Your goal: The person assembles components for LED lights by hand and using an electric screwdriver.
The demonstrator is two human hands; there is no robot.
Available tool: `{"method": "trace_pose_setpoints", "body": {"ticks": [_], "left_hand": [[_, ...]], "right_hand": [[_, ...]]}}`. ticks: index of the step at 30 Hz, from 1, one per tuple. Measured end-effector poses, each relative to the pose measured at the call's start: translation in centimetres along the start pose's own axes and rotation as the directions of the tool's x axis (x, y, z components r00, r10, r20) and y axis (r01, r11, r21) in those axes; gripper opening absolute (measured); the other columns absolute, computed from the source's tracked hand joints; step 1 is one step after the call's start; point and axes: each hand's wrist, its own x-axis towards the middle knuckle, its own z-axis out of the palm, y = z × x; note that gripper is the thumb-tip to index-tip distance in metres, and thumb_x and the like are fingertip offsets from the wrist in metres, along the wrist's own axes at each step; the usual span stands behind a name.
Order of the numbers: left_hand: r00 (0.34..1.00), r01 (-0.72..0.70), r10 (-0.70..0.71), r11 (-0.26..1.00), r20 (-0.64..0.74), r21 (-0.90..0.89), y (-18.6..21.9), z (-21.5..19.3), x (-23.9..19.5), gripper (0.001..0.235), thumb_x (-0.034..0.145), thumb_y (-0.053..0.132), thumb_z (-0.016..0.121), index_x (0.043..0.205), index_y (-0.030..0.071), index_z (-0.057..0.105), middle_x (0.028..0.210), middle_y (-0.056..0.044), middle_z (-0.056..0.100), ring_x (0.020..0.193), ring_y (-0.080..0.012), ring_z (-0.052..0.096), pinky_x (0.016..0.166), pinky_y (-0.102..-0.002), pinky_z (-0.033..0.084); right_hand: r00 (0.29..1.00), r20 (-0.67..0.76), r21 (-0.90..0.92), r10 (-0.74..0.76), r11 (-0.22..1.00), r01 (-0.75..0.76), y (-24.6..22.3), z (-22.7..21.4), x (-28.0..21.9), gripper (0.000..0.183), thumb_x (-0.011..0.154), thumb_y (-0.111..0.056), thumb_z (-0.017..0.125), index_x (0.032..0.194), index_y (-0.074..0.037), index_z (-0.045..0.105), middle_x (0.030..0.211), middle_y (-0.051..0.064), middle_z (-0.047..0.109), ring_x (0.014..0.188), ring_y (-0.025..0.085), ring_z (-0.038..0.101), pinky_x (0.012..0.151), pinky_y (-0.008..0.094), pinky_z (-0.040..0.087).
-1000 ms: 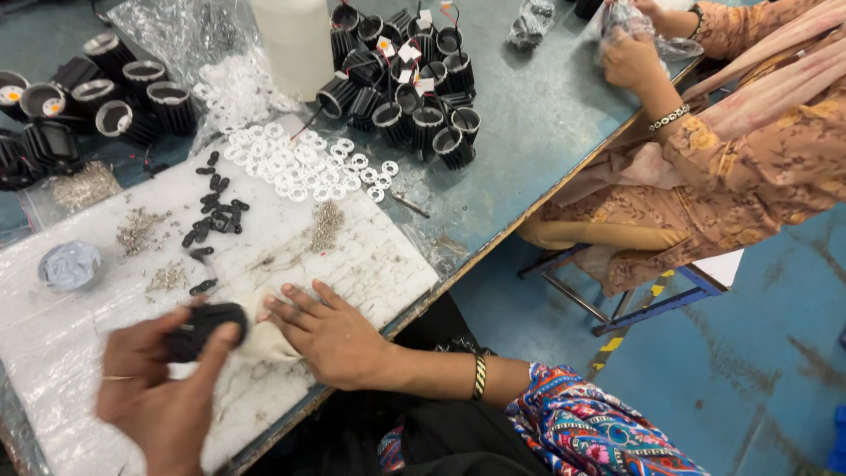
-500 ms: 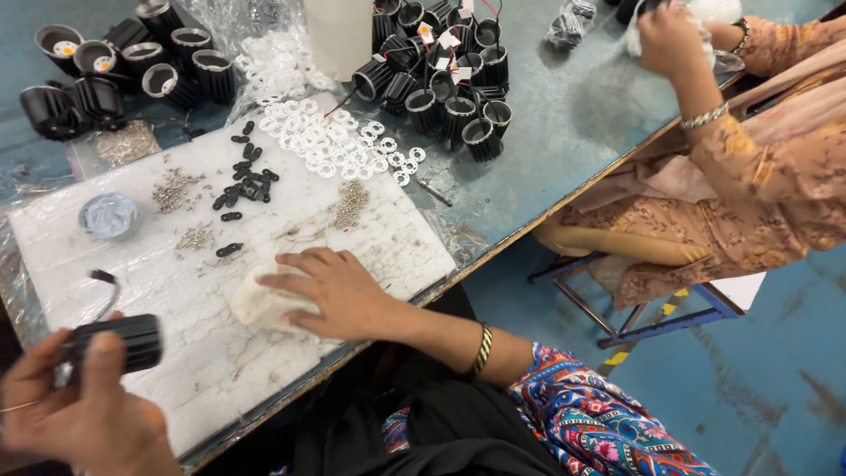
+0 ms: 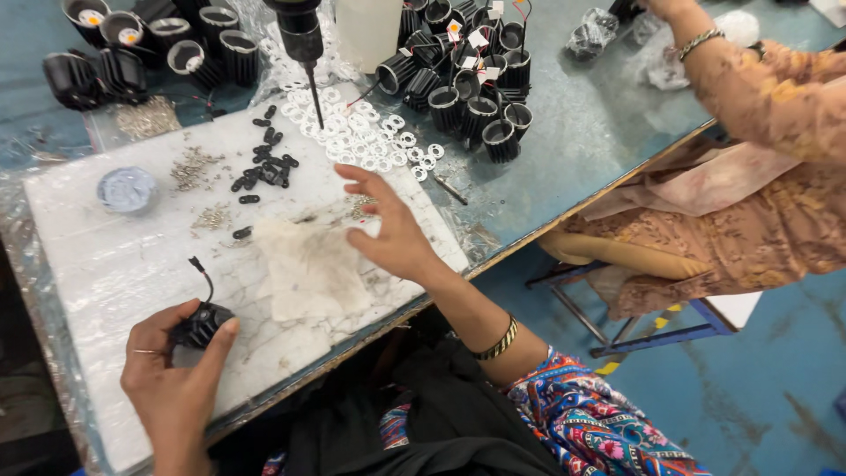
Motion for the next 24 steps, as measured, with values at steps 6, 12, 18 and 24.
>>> {"method": "trace_pose_setpoints", "body": {"ticks": [6, 12, 18, 24], "left_hand": [[0.969, -0.233, 0.226, 0.97, 0.1, 0.064, 0.1, -1.1, 0.0, 0.047, 0.088, 0.003, 0.084, 0.13, -0.001, 0.062, 0.126, -0.013, 0.071, 0.113, -0.019, 0.07, 0.105, -0.03, 0.054], [0.835, -0.491, 0.501, 0.865, -0.229, 0.102, 2.7, -2.8, -0.2, 0.052, 0.091, -0.001, 0.091, 0.131, 0.003, 0.059, 0.135, -0.018, 0.065, 0.129, -0.0284, 0.066, 0.111, -0.035, 0.055], [0.862, -0.489, 0.451, 0.861, -0.23, -0.143, 5.6, -1.8, -0.2, 0.06, 0.088, 0.004, 0.093, 0.137, 0.009, 0.058, 0.139, -0.017, 0.063, 0.13, -0.0235, 0.065, 0.111, -0.034, 0.056], [0.862, -0.502, 0.493, 0.863, -0.12, -0.06, 6.7, 0.9, 1.0, 0.059, 0.085, 0.006, 0.094, 0.133, 0.011, 0.061, 0.137, -0.013, 0.068, 0.121, -0.0191, 0.07, 0.102, -0.027, 0.059]], "right_hand": [[0.992, -0.071, 0.06, -0.105, 0.992, 0.109, 3.1, -2.9, -0.3, 0.058, 0.084, 0.015, 0.054, 0.137, -0.009, 0.061, 0.145, 0.005, 0.057, 0.134, 0.018, 0.058, 0.112, 0.037, 0.051], [0.987, -0.024, 0.169, -0.159, 0.972, 0.161, 3.9, -3.2, -1.0, 0.037, 0.092, 0.022, 0.048, 0.107, -0.003, 0.07, 0.108, 0.006, 0.068, 0.099, 0.013, 0.067, 0.092, 0.029, 0.057], [0.854, 0.378, -0.311, -0.359, 0.819, 0.482, 1.8, 1.1, -2.1, 0.04, 0.078, 0.01, 0.063, 0.111, -0.01, 0.072, 0.119, 0.013, 0.07, 0.123, 0.029, 0.06, 0.104, 0.044, 0.051], [0.971, 0.133, -0.395, -0.198, 0.888, 0.236, 2.2, 3.0, 0.1, 0.055, 0.088, -0.007, 0.076, 0.139, -0.007, 0.056, 0.142, 0.022, 0.056, 0.125, 0.028, 0.053, 0.093, 0.04, 0.052]]}}
